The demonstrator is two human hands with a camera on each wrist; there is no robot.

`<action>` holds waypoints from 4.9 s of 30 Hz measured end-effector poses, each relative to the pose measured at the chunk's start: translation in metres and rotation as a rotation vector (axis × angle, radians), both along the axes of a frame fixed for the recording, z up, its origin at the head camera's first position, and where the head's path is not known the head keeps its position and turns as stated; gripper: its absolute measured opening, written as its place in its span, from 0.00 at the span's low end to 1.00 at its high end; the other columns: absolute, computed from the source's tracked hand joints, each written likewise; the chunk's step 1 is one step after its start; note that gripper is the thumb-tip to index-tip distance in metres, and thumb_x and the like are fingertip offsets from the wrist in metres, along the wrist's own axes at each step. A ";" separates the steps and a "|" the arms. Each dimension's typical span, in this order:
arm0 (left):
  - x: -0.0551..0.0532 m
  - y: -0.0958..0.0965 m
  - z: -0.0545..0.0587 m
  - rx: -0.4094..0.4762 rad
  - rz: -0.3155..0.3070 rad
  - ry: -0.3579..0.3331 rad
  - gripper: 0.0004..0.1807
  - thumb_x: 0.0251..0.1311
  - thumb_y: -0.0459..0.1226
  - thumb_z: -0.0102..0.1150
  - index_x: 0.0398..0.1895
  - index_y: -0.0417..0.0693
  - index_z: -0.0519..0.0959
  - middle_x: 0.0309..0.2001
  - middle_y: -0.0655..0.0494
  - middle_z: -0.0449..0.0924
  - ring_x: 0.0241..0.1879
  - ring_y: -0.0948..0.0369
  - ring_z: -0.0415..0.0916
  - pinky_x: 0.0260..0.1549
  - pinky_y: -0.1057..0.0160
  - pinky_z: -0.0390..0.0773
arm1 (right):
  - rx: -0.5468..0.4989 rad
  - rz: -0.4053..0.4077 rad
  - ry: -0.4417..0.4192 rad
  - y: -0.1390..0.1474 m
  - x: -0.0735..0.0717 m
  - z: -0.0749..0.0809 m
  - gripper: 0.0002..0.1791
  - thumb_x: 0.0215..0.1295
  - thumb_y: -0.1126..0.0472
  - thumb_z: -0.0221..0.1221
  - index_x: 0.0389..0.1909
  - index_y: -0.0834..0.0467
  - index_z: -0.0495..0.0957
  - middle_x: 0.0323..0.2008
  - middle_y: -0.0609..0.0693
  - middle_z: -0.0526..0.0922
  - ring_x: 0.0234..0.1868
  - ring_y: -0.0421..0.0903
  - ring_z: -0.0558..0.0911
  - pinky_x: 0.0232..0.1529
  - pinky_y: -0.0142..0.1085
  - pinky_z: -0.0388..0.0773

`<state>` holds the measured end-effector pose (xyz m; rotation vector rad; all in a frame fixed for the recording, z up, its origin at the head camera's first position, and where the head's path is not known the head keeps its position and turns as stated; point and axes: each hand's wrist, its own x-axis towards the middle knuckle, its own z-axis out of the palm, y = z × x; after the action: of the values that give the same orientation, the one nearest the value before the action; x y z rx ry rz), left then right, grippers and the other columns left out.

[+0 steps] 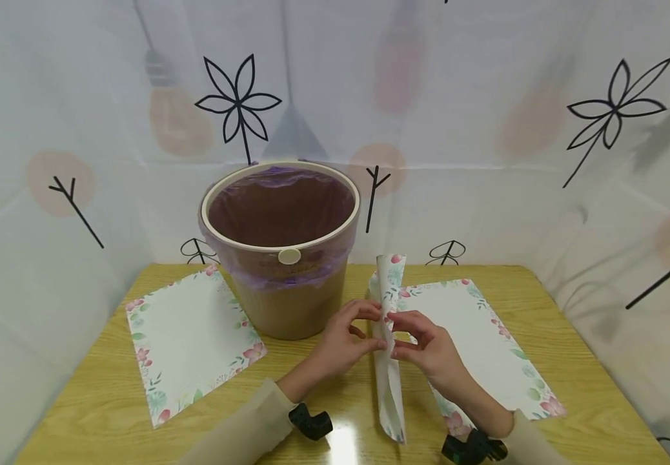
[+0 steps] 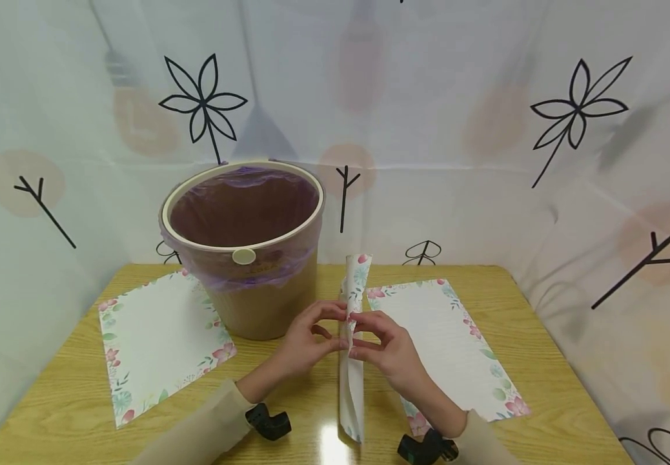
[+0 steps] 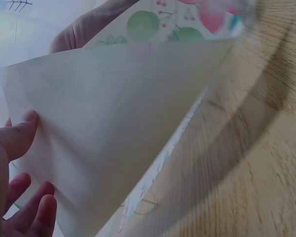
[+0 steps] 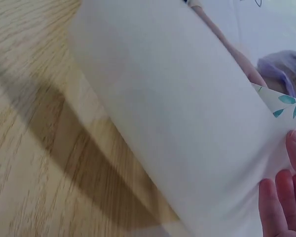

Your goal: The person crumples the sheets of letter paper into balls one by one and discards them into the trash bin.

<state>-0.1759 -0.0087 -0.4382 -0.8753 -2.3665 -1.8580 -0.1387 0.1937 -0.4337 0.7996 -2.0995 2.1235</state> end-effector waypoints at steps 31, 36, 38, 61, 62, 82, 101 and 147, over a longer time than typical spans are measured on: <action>-0.002 -0.001 0.007 -0.036 0.080 0.260 0.16 0.53 0.35 0.75 0.47 0.46 0.87 0.53 0.60 0.81 0.52 0.62 0.76 0.43 0.57 0.78 | 0.131 -0.083 0.025 -0.003 0.015 0.009 0.18 0.69 0.78 0.51 0.58 0.69 0.72 0.54 0.67 0.79 0.49 0.43 0.82 0.44 0.33 0.81; -0.002 0.002 0.007 -0.031 0.082 0.295 0.12 0.51 0.34 0.76 0.41 0.45 0.88 0.49 0.59 0.84 0.51 0.62 0.79 0.50 0.62 0.77 | 0.144 -0.110 0.031 -0.001 0.015 0.010 0.18 0.68 0.79 0.51 0.57 0.69 0.73 0.49 0.68 0.82 0.42 0.43 0.83 0.38 0.33 0.80; -0.002 0.003 0.007 -0.041 0.094 0.304 0.11 0.50 0.34 0.76 0.39 0.45 0.89 0.48 0.59 0.84 0.50 0.62 0.79 0.51 0.62 0.77 | 0.156 -0.136 0.035 -0.001 0.015 0.009 0.18 0.67 0.79 0.52 0.56 0.68 0.74 0.47 0.67 0.83 0.39 0.42 0.81 0.35 0.32 0.79; 0.001 0.010 0.011 -0.137 0.134 0.438 0.03 0.51 0.36 0.76 0.29 0.49 0.90 0.44 0.60 0.85 0.41 0.65 0.82 0.35 0.70 0.79 | 0.416 -0.525 0.333 -0.006 0.007 0.011 0.11 0.51 0.72 0.73 0.31 0.52 0.88 0.27 0.41 0.73 0.25 0.37 0.72 0.32 0.25 0.80; 0.002 0.010 0.010 -0.124 0.139 0.443 0.03 0.51 0.35 0.76 0.29 0.49 0.90 0.45 0.59 0.84 0.40 0.64 0.82 0.33 0.69 0.79 | 0.417 -0.538 0.332 -0.006 0.007 0.011 0.12 0.50 0.73 0.73 0.30 0.52 0.88 0.26 0.41 0.72 0.25 0.37 0.73 0.32 0.24 0.80; -0.002 0.007 0.013 -0.073 0.129 0.437 0.14 0.51 0.33 0.77 0.40 0.45 0.84 0.43 0.57 0.86 0.47 0.64 0.81 0.49 0.67 0.78 | 0.321 -0.610 0.233 0.001 0.005 0.008 0.11 0.52 0.74 0.72 0.28 0.53 0.87 0.24 0.45 0.75 0.26 0.38 0.73 0.25 0.23 0.72; -0.012 -0.004 0.007 -0.134 -0.061 0.485 0.19 0.47 0.33 0.78 0.45 0.47 0.86 0.66 0.53 0.74 0.70 0.54 0.63 0.68 0.57 0.61 | 0.080 -0.497 -0.147 0.012 0.007 0.013 0.06 0.61 0.71 0.67 0.37 0.70 0.83 0.33 0.48 0.81 0.35 0.42 0.83 0.35 0.29 0.79; 0.018 0.006 0.038 0.071 -0.034 0.043 0.20 0.53 0.29 0.73 0.51 0.40 0.84 0.48 0.50 0.83 0.46 0.63 0.78 0.37 0.61 0.80 | -0.050 -0.443 0.012 -0.003 0.010 0.007 0.04 0.58 0.80 0.63 0.34 0.74 0.84 0.29 0.49 0.87 0.33 0.43 0.86 0.36 0.30 0.82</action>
<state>-0.1581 -0.0031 -0.3999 -0.9437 -2.2598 -1.9027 -0.1289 0.1903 -0.4264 0.2994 -1.9764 1.9143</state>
